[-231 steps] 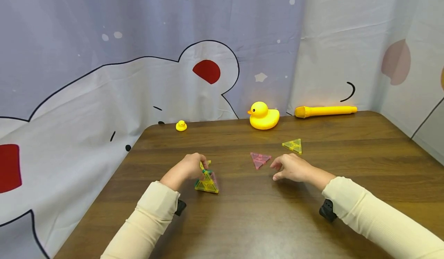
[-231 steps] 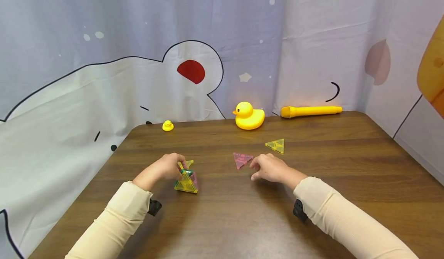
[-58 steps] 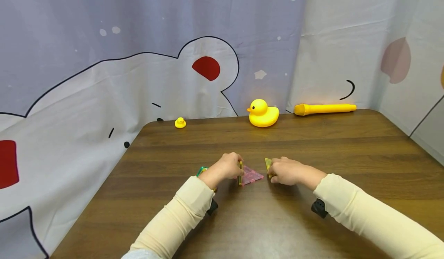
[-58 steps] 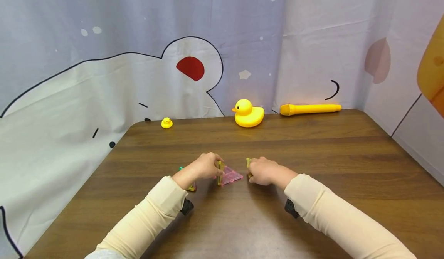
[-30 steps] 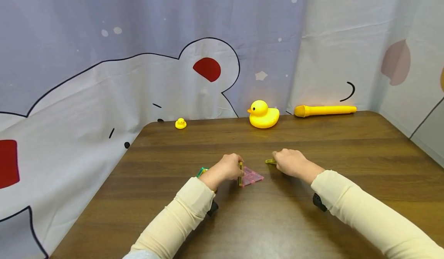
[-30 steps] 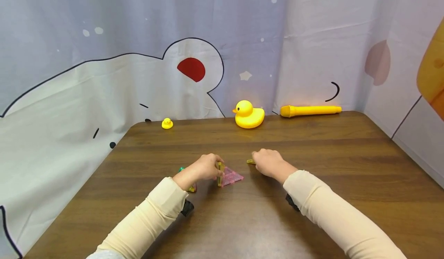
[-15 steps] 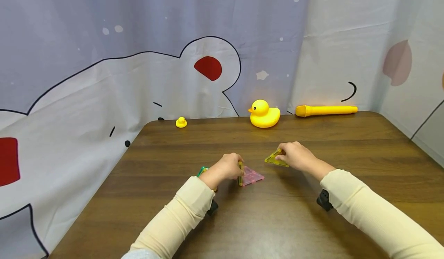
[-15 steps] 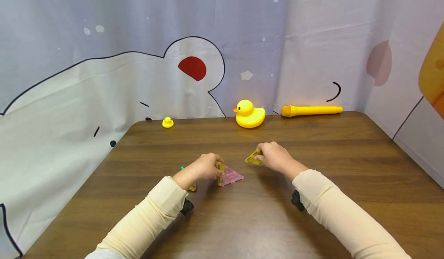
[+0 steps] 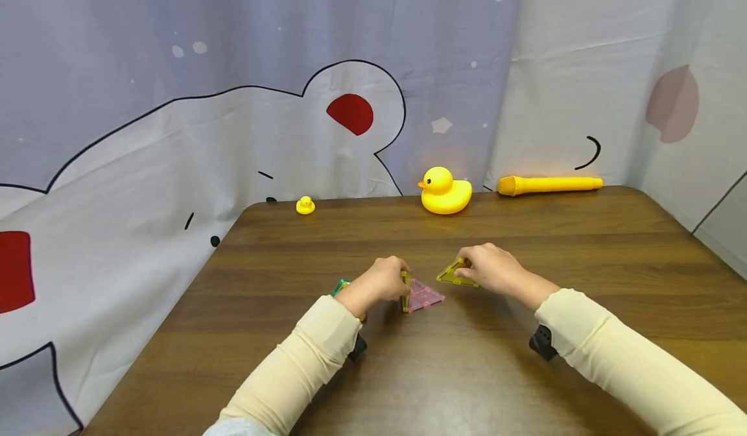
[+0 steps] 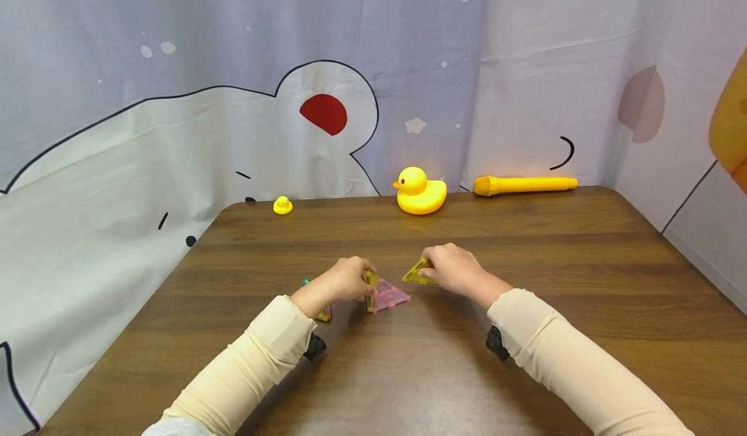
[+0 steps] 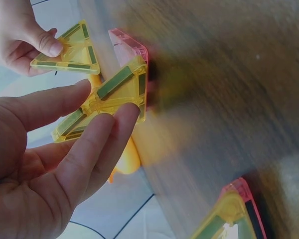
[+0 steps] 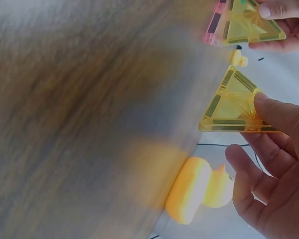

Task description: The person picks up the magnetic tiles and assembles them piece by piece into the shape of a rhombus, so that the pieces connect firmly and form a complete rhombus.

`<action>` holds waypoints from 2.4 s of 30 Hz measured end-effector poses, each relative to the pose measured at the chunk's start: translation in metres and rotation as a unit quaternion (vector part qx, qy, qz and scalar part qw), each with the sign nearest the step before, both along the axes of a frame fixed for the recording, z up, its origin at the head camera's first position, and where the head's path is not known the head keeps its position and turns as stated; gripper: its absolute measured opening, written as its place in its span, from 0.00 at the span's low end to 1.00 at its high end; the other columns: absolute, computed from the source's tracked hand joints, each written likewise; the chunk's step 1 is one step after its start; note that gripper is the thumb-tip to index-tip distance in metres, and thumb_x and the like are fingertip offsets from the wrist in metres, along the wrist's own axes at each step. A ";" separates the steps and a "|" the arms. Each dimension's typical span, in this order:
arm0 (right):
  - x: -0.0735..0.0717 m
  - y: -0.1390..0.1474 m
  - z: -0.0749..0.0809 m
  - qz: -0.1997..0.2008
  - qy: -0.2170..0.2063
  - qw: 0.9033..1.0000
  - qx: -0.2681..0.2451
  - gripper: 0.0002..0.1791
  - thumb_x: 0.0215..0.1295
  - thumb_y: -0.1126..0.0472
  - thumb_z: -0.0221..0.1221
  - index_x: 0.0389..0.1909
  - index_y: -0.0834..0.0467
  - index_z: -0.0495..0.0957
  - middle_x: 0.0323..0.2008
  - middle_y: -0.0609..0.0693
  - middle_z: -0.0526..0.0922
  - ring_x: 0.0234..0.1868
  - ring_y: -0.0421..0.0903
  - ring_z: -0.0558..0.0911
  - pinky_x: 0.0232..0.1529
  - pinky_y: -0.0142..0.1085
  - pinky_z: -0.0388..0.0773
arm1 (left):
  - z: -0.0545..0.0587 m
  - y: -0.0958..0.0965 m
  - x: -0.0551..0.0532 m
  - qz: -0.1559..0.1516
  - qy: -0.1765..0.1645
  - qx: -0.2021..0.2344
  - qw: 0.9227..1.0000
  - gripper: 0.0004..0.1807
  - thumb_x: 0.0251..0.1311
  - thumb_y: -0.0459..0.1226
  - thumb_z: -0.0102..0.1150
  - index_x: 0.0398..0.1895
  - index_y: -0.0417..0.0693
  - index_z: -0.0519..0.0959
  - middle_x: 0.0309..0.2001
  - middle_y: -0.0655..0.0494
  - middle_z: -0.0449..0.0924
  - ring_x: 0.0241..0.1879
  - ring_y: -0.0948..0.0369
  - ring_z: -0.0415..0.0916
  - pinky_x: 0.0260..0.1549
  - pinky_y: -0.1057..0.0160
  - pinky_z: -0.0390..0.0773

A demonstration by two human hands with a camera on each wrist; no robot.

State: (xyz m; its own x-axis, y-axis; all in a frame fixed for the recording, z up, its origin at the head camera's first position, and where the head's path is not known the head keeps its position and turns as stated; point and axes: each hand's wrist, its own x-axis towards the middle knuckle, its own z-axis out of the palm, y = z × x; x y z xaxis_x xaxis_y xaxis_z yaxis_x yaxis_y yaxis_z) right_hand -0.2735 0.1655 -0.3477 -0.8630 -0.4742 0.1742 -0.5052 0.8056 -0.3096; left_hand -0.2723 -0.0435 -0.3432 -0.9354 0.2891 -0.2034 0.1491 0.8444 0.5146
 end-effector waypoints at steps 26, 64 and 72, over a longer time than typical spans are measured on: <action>0.015 -0.017 -0.001 0.047 0.010 0.999 0.011 0.05 0.52 0.58 0.61 0.25 0.55 0.75 0.20 0.40 0.73 0.19 0.35 0.68 0.20 0.30 0.66 | 0.002 0.001 0.000 0.003 -0.001 -0.010 1.000 0.22 0.45 0.32 0.64 0.48 0.40 0.73 0.33 0.47 0.73 0.17 0.63 0.73 0.15 0.71 0.72; 0.021 -0.039 -0.010 0.093 0.026 0.995 0.015 0.05 0.51 0.56 0.62 0.26 0.52 0.76 0.22 0.38 0.75 0.21 0.33 0.70 0.20 0.29 0.67 | 0.001 0.002 0.001 -0.009 0.019 -0.029 0.999 0.20 0.46 0.30 0.62 0.46 0.41 0.75 0.35 0.48 0.75 0.27 0.60 0.72 0.19 0.70 0.72; 0.023 -0.047 -0.011 0.102 0.014 0.995 0.013 0.06 0.53 0.56 0.60 0.30 0.52 0.78 0.25 0.40 0.77 0.21 0.33 0.71 0.20 0.29 0.67 | -0.001 0.005 0.002 -0.012 -0.001 -0.012 1.000 0.21 0.47 0.30 0.61 0.48 0.41 0.73 0.32 0.46 0.75 0.17 0.61 0.75 0.14 0.70 0.72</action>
